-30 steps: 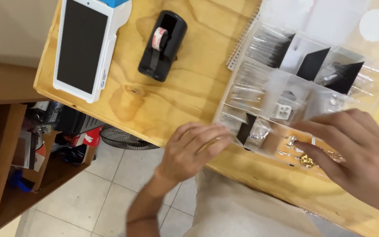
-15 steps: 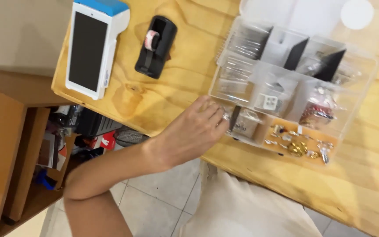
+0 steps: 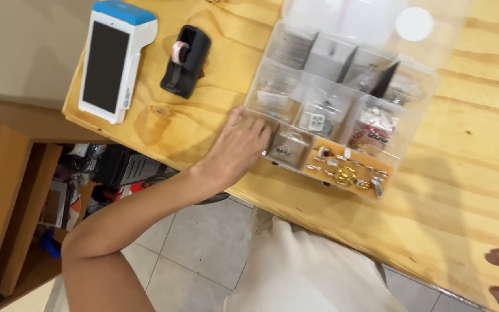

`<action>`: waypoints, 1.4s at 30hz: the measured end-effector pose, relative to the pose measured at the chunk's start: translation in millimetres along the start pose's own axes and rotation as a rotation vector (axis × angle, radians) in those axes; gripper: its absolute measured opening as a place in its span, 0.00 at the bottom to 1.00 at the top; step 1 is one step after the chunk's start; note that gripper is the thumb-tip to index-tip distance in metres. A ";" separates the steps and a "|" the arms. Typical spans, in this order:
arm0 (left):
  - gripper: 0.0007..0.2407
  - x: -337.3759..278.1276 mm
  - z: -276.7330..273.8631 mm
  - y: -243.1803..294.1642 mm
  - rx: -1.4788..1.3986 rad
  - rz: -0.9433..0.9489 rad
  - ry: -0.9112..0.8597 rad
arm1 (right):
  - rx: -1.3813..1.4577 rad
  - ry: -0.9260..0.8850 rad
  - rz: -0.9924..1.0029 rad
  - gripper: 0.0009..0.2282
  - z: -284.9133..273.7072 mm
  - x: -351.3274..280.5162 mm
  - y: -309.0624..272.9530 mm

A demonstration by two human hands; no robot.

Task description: The person walks to a table, opens a plastic organizer, sorts through small bags of jewelry components, and arranges individual gold-colored charms into specific compartments before closing the box and putting it away.

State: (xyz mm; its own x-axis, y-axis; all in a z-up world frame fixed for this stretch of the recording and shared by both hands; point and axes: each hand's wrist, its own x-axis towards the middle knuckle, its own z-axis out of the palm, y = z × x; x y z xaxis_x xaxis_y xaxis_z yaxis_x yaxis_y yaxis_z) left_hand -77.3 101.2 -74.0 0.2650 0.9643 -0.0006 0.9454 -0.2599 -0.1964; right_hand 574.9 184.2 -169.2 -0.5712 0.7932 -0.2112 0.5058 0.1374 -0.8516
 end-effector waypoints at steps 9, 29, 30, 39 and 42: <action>0.12 -4.9 -5.0 10.2 0.061 0.055 0.151 | -0.020 0.425 -0.462 0.14 57.6 44.7 -211.0; 0.11 14.8 -34.1 -50.6 -0.258 0.254 -0.604 | 0.009 0.448 -0.439 0.12 44.4 42.0 -196.8; 0.08 21.1 -62.2 -51.2 -0.353 0.145 -0.645 | 0.043 0.463 -0.427 0.11 44.5 39.3 -192.9; 0.15 152.5 -173.1 76.8 -1.341 0.298 -0.442 | 0.391 0.580 -0.347 0.08 51.4 59.3 -200.0; 0.14 211.4 -116.1 120.5 -1.743 0.261 -0.714 | 0.397 0.704 -0.161 0.06 54.7 90.5 -204.8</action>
State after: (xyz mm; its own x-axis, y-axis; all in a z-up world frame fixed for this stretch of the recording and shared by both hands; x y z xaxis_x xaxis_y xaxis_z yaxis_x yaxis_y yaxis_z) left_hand 114.7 267.8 16.0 0.7270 0.6176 -0.3002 0.1332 0.3021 0.9439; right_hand 384.3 195.4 -40.1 -0.0110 0.9861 0.1658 0.1106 0.1660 -0.9799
